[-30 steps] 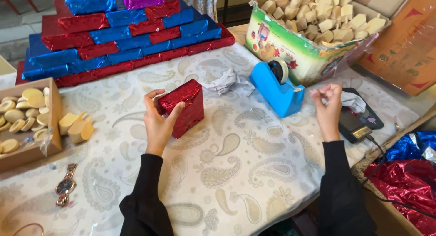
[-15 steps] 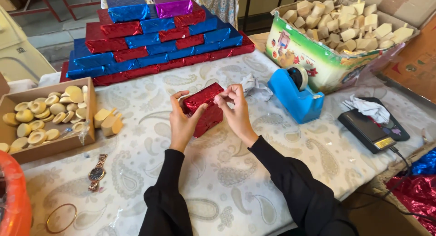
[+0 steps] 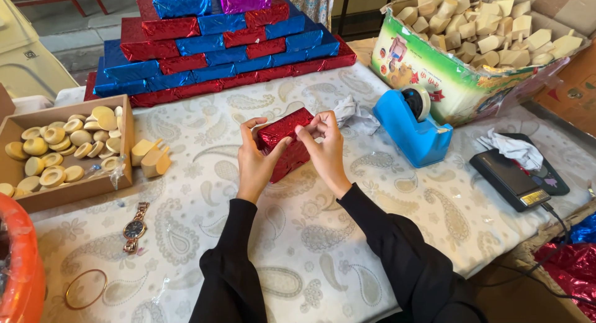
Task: The person is wrapping small wooden blocks in red foil paper and securing them with tape.
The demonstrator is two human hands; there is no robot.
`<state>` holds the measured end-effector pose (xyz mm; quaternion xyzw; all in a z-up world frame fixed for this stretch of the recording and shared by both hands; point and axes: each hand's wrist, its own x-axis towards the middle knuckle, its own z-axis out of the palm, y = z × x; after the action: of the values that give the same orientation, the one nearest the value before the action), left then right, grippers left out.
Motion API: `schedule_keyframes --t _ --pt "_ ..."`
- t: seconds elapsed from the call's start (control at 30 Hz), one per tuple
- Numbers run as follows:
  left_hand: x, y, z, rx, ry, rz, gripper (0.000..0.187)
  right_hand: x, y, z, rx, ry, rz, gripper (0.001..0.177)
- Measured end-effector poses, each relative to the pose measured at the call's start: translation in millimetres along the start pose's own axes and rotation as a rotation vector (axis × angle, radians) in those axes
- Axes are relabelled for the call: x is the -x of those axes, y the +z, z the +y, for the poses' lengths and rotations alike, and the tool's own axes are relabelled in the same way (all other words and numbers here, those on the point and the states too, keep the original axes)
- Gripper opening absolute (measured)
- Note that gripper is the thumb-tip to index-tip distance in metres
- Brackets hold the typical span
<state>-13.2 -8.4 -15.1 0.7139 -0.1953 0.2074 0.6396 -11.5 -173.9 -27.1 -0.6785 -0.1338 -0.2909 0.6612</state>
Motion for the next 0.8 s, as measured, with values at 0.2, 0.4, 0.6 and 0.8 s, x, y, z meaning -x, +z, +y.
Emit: schedule_keyframes --t 0.2,0.4,0.6,0.8 --pt "0 -1 0 -0.013 0.028 -0.007 0.063 5 3 -9 0.057 0.008 0.036 0.03" --pt "0 -3 -2 -0.018 0.021 -0.017 0.063 11 7 -17 0.129 -0.1 0.071 0.032" --pt "-5 -3 -8 0.076 0.0 0.012 0.061 22 -2 22 0.194 0.058 0.05 0.048" --pt "-5 -4 -10 0.051 -0.034 0.012 0.061 24 -3 -16 0.336 -0.138 0.034 0.024"
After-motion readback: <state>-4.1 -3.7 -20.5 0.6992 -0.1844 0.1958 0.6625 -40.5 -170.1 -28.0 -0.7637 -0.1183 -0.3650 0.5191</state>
